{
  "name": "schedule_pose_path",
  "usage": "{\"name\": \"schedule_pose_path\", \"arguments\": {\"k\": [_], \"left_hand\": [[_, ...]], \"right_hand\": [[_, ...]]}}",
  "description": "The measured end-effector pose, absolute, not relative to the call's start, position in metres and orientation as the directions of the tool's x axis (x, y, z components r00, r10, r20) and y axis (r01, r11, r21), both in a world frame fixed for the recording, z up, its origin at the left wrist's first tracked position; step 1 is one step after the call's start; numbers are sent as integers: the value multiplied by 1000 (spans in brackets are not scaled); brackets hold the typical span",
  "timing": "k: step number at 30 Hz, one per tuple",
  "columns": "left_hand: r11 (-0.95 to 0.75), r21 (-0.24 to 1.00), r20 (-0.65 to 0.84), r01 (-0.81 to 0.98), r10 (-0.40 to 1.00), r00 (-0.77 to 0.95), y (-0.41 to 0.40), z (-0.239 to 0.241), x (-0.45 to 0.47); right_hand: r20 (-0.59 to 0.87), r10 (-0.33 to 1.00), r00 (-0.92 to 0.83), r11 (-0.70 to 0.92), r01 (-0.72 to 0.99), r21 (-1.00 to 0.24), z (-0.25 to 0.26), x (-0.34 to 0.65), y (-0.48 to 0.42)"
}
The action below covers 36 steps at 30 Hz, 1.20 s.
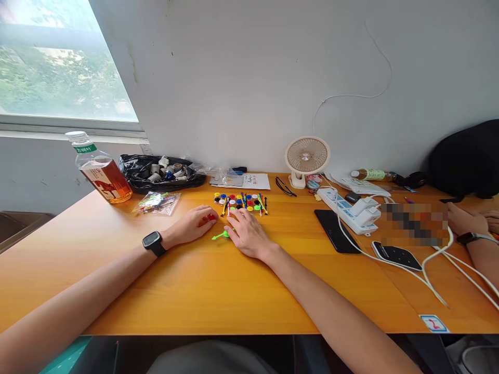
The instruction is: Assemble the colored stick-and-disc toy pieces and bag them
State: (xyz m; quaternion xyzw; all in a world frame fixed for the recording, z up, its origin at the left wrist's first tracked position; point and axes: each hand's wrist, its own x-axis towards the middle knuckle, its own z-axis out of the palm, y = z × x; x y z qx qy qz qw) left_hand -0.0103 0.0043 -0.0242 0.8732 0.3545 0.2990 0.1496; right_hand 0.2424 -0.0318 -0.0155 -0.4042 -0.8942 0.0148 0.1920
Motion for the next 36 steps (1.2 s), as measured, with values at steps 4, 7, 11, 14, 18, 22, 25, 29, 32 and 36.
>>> {"name": "schedule_pose_path", "arguments": {"k": [4,7,11,14,18,22,25,29,32,36], "left_hand": [[-709,460,431,534,704,564,4,-25,-11],[-709,457,448,537,705,550,5,-26,-11],[-711,465,472,528,703,532,5,-27,-12],[-716,469,478,517,698,533,6,-28,-11],[-716,489,478,498,698,533,6,-28,-10],[-703,504,453,502,710,539,7,-27,-11],[-673,547,445,497,737,508,7,-27,-11],[-580,725,420,371,799,430,8,-30,-8],[-413,891,324,188,870,372,8,-31,-5],[-239,970,212,47,923,321,6,-27,-4]], "right_hand": [[347,718,-603,681,712,-173,-16,243,-32],[360,709,-606,689,705,-169,-19,243,-30],[383,693,-610,700,697,-155,-22,244,-28],[385,678,-626,715,684,-146,-24,245,-27],[374,665,-646,731,666,-150,-25,245,-26],[377,655,-655,738,660,-138,-25,245,-25],[388,637,-666,752,647,-123,-22,244,-27],[435,613,-659,765,632,-120,-15,244,-30],[473,588,-656,779,616,-114,-11,243,-32],[525,546,-653,798,597,-88,-7,244,-35]]}}
